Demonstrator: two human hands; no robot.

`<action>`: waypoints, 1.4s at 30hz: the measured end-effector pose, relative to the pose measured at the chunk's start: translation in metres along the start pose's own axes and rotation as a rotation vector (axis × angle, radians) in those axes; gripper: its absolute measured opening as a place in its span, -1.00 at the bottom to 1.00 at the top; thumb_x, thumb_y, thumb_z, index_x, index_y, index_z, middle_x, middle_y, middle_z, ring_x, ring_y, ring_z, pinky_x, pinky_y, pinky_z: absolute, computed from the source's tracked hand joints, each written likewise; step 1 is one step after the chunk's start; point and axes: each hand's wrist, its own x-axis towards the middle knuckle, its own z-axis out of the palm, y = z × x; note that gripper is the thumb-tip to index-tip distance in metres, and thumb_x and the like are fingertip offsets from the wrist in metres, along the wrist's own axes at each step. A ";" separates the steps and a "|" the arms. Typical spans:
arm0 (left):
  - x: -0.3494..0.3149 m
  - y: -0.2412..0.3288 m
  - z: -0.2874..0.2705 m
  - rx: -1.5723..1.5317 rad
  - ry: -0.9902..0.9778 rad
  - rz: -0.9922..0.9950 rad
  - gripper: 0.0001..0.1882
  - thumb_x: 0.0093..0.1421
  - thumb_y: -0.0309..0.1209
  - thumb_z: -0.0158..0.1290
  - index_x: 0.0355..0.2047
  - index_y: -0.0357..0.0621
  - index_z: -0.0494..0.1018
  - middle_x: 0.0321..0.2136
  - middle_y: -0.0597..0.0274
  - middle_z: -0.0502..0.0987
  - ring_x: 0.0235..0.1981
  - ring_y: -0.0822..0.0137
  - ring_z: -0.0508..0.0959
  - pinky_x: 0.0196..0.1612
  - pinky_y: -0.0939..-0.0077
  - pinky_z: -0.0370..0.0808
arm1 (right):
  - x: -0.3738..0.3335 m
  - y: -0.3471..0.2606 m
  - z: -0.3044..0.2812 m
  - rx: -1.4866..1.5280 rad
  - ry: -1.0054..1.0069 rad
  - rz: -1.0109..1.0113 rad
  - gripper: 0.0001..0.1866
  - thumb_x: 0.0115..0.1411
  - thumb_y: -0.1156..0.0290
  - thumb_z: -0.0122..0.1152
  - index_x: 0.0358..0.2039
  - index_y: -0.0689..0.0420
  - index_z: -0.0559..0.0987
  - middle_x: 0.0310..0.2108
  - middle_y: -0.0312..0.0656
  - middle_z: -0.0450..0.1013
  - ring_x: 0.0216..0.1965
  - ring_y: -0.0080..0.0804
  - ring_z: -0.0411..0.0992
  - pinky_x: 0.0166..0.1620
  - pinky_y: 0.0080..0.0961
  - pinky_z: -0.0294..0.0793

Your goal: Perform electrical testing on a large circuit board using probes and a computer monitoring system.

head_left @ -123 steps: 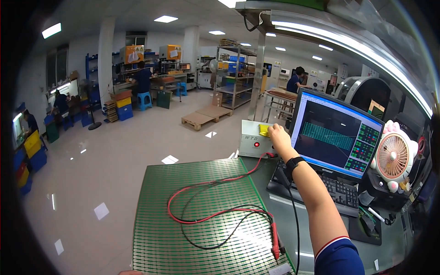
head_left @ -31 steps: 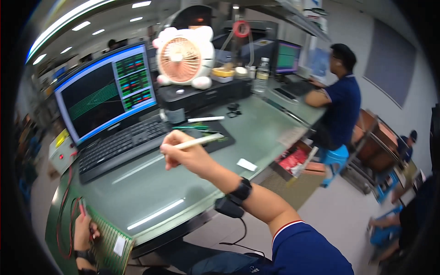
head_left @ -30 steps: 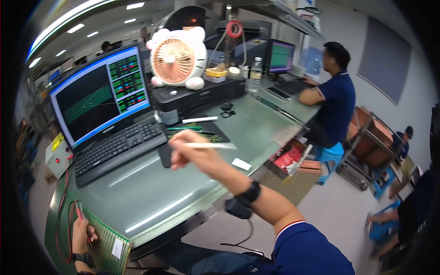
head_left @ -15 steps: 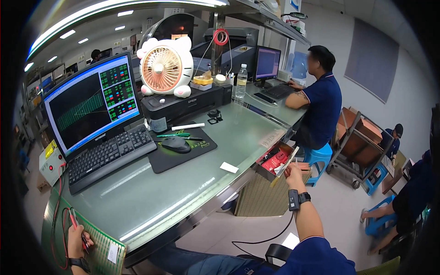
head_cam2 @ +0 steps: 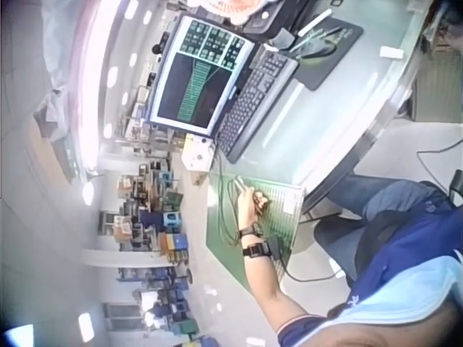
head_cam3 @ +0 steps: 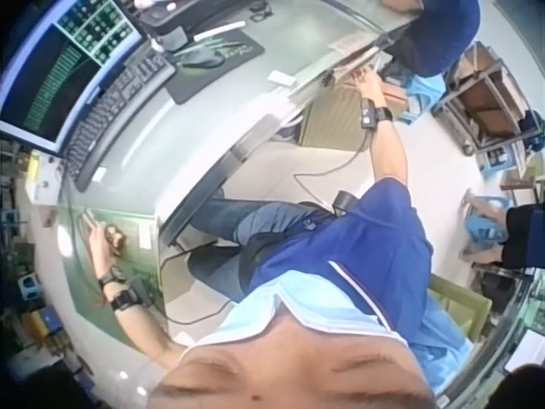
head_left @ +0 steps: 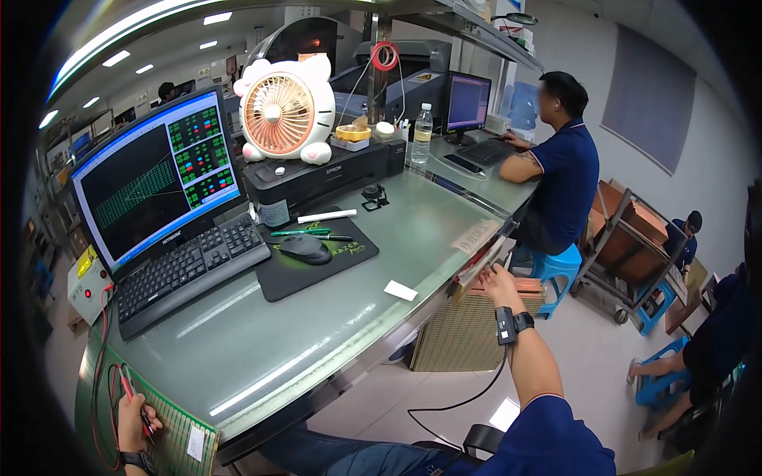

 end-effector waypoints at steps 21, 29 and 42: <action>-0.019 0.029 0.027 -0.165 -0.122 -0.091 -0.77 0.29 -0.32 -0.04 -0.36 -0.28 0.29 -0.59 0.09 0.51 -0.68 0.33 0.53 -0.62 0.53 0.49 | -0.224 0.051 0.248 -0.496 -0.888 -0.359 -0.80 0.37 0.23 -0.08 -0.24 0.08 0.41 -0.38 -0.24 0.50 -0.27 -0.46 0.47 -0.08 -0.52 0.42; -0.034 0.032 0.023 -0.135 -0.026 -0.109 -0.71 0.23 -0.30 -0.01 -0.53 -0.27 0.43 -0.56 0.08 0.57 -0.60 0.36 0.60 -0.56 0.68 0.51 | -0.345 0.181 0.346 -0.492 -1.563 0.095 -0.74 0.38 0.20 -0.11 -0.28 0.15 0.39 -0.44 -0.16 0.47 -0.33 -0.44 0.48 -0.14 -0.45 0.47; -0.032 0.042 0.020 -0.279 -0.028 -0.073 -0.51 0.24 -0.15 -0.27 -0.54 -0.26 0.51 -0.60 0.26 0.51 -0.56 0.50 0.47 -0.50 0.69 0.41 | -0.320 0.266 0.344 -0.563 -1.633 0.400 -0.67 0.37 0.08 -0.13 -0.29 0.09 0.41 -0.47 -0.19 0.49 -0.34 -0.43 0.50 -0.13 -0.43 0.45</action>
